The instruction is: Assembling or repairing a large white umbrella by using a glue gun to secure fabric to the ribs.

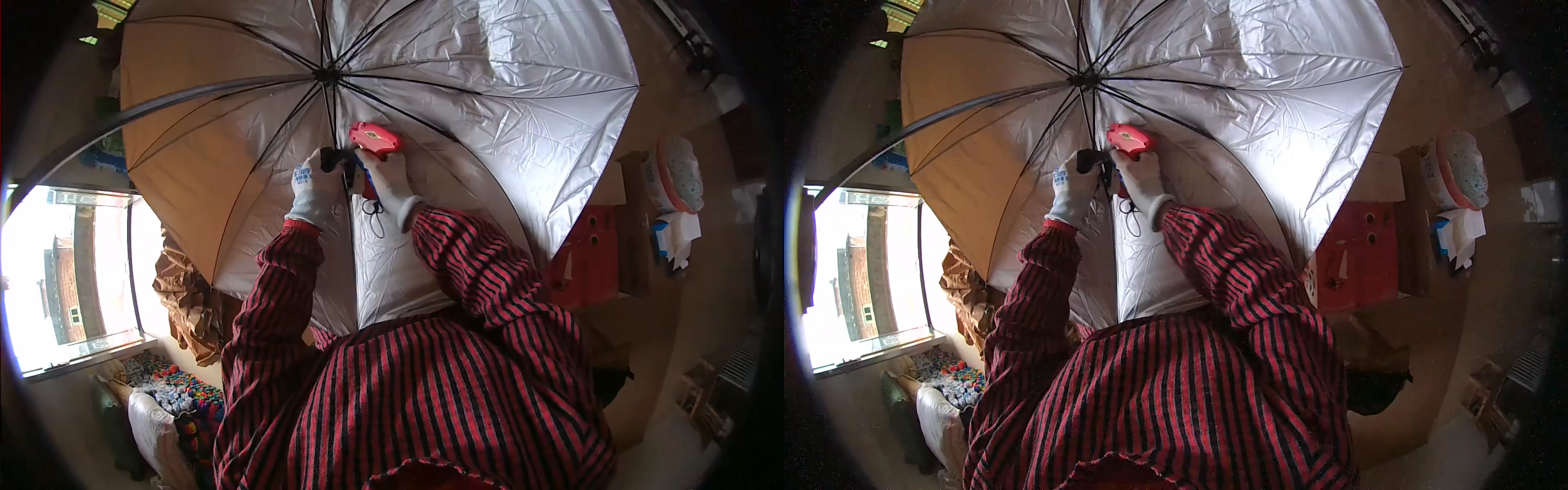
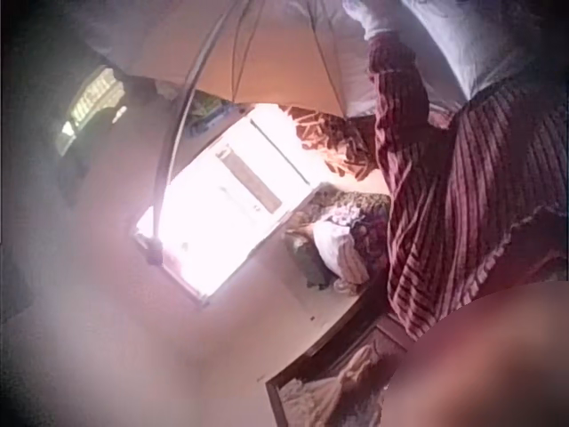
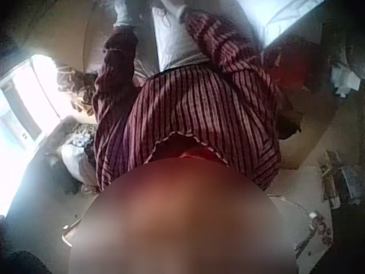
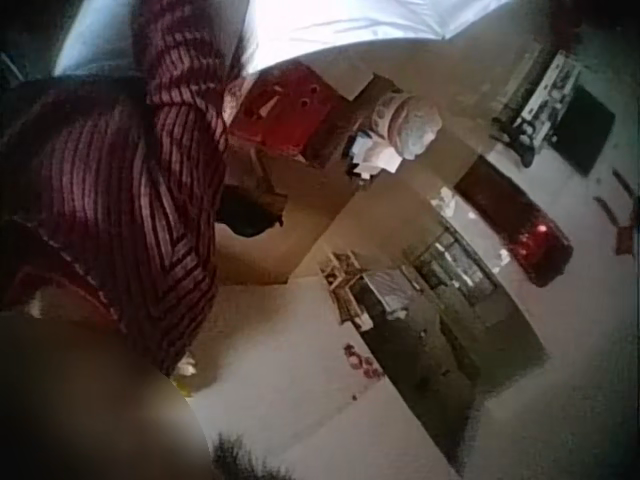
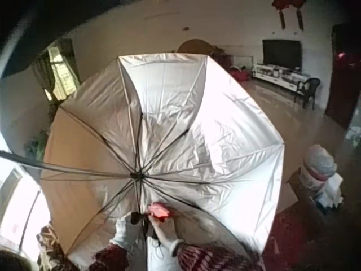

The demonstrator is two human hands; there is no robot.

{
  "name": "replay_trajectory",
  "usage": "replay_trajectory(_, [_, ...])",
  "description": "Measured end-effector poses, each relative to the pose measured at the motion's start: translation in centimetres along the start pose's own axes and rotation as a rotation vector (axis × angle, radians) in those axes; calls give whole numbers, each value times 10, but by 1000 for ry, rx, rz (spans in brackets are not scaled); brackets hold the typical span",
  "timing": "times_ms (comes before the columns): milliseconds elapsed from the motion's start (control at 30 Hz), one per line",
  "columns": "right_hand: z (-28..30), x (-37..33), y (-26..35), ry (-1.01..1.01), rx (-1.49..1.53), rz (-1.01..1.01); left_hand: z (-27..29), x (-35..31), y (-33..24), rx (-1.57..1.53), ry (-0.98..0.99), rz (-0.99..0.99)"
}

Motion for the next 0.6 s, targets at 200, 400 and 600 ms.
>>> replay_trajectory(200, [-7,-21,8,166,218,-170,-12,1,11,24,64,55])
replay_trajectory(400, [-14,-30,0,254,228,-240,-22,-1,25,-94,82,59])
replay_trajectory(600, [-9,-22,6,198,41,-71,-18,1,19,-57,54,45])
Point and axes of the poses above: each hand's wrist, its own x-axis towards the middle knuckle, its own z-axis out of the back of the hand, y = z × x, the point moved 9 cm from there along x, towards the middle knuckle, and after that the axes turned 11 degrees about -x, right-handed, at the moved point
